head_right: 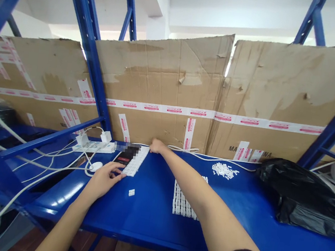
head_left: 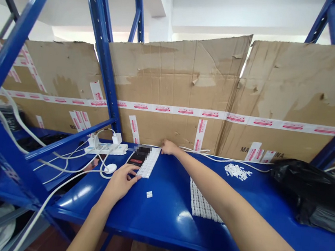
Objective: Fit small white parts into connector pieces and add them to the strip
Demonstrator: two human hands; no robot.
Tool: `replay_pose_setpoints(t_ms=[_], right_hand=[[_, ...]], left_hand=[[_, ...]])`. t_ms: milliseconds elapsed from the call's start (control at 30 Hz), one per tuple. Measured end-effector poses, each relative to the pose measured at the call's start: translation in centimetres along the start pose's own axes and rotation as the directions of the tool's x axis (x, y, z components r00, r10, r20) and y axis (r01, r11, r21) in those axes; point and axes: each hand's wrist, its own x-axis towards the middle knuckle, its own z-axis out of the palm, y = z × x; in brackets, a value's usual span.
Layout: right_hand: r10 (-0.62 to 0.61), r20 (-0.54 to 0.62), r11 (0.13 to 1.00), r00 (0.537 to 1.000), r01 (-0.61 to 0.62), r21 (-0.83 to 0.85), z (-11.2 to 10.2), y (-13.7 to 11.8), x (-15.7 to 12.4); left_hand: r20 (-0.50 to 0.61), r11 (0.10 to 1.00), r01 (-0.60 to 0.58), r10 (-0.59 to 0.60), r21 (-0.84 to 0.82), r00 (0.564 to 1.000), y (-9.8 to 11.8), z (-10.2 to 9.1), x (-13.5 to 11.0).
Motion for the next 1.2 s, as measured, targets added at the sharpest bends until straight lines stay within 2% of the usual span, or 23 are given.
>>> replay_pose_setpoints(t_ms=[100, 167, 200, 233, 267, 333, 367, 433, 500, 567, 667, 700, 767, 833, 900, 967, 1067, 1133, 1200], right_hand=[[-0.102, -0.064, 0.994, 0.993, 0.100, -0.031, -0.1, -0.5, -3.0], [-0.208, -0.041, 0.978, 0.977, 0.206, -0.040, 0.2, -1.0, -5.8], [-0.292, 0.010, 0.956, 0.956, 0.292, -0.027, 0.5, -1.3, -7.3], [-0.451, 0.085, 0.892, 0.888, 0.452, 0.011, 0.8, -1.6, -8.9], [-0.592, 0.133, 0.805, 0.795, 0.589, 0.065, 1.1, -1.9, -10.4], [-0.768, 0.174, 0.637, 0.617, 0.763, 0.105, 2.0, -2.4, -13.2], [-0.811, 0.195, 0.573, 0.551, 0.815, 0.082, 2.4, -2.7, -14.5], [-0.831, 0.224, 0.523, 0.510, 0.852, 0.001, 3.0, -3.0, -16.7], [-0.823, 0.226, 0.518, 0.521, 0.852, -0.077, 3.1, -3.0, -18.4], [-0.801, 0.170, 0.561, 0.574, 0.819, -0.119, 2.3, -2.5, -19.7], [-0.746, 0.025, 0.661, 0.666, 0.744, -0.098, -0.6, -0.3, -20.9], [-0.722, -0.015, 0.691, 0.692, 0.719, -0.074, -1.8, 0.9, -21.1], [-0.625, -0.108, 0.779, 0.773, 0.626, -0.029, -4.3, 4.2, -21.3], [-0.476, -0.193, 0.874, 0.858, 0.486, 0.003, -6.4, 8.3, -21.5], [-0.304, -0.259, 0.942, 0.917, 0.330, 0.063, -7.7, 12.5, -21.7], [-0.162, -0.311, 0.976, 0.936, 0.198, 0.086, -8.3, 16.3, -21.9], [-0.082, -0.378, 0.985, 0.922, 0.133, 0.109, -8.2, 19.9, -22.4], [-0.061, -0.444, 0.977, 0.894, 0.144, 0.156, -7.7, 20.5, -22.6], [-0.080, -0.505, 0.964, 0.859, 0.196, 0.182, -7.2, 20.0, -22.8]], left_hand=[[-0.007, 1.000, -0.007, 0.007, 0.005, 1.000, 0.1, 0.0, 0.0], [-0.008, 1.000, -0.010, 0.010, 0.010, 1.000, 0.2, 0.0, -0.1], [-0.009, 1.000, -0.013, 0.013, 0.010, 1.000, 0.2, 0.0, -0.1], [-0.011, 1.000, -0.016, 0.016, 0.007, 1.000, 0.2, -0.1, -0.1], [-0.013, 1.000, -0.018, 0.018, 0.002, 1.000, 0.2, -0.1, -0.2], [-0.025, 1.000, -0.021, 0.021, -0.004, 0.999, 0.2, -0.3, -0.4], [-0.034, 1.000, -0.023, 0.023, 0.000, 0.999, 0.2, -0.4, -0.5], [-0.051, 0.999, -0.036, 0.037, 0.027, 0.998, 0.5, -0.9, -0.8], [-0.061, 0.996, -0.060, 0.064, 0.059, 0.996, 1.3, -1.5, -1.0], [-0.057, 0.993, -0.087, 0.091, 0.075, 0.994, 2.6, -2.0, -1.1], [-0.042, 0.989, -0.127, 0.130, 0.071, 0.991, 5.4, -2.1, -0.4], [-0.034, 0.988, -0.141, 0.143, 0.068, 0.989, 6.5, -1.9, 0.0], [-0.012, 0.983, -0.173, 0.174, 0.058, 0.985, 8.6, -0.9, 1.1], [0.027, 0.976, -0.214, 0.213, 0.028, 0.977, 10.6, 0.8, 2.5], [0.075, 0.968, -0.251, 0.251, -0.012, 0.965, 12.5, 3.1, 4.0], [0.131, 0.966, -0.254, 0.257, -0.038, 0.957, 14.2, 5.7, 5.7], [0.239, 0.966, -0.236, 0.256, -0.108, 0.937, 16.2, 9.8, 8.1], [0.278, 0.963, -0.204, 0.247, -0.175, 0.928, 17.3, 12.5, 9.3], [0.306, 0.954, -0.137, 0.219, -0.269, 0.927, 18.2, 15.0, 10.1]])
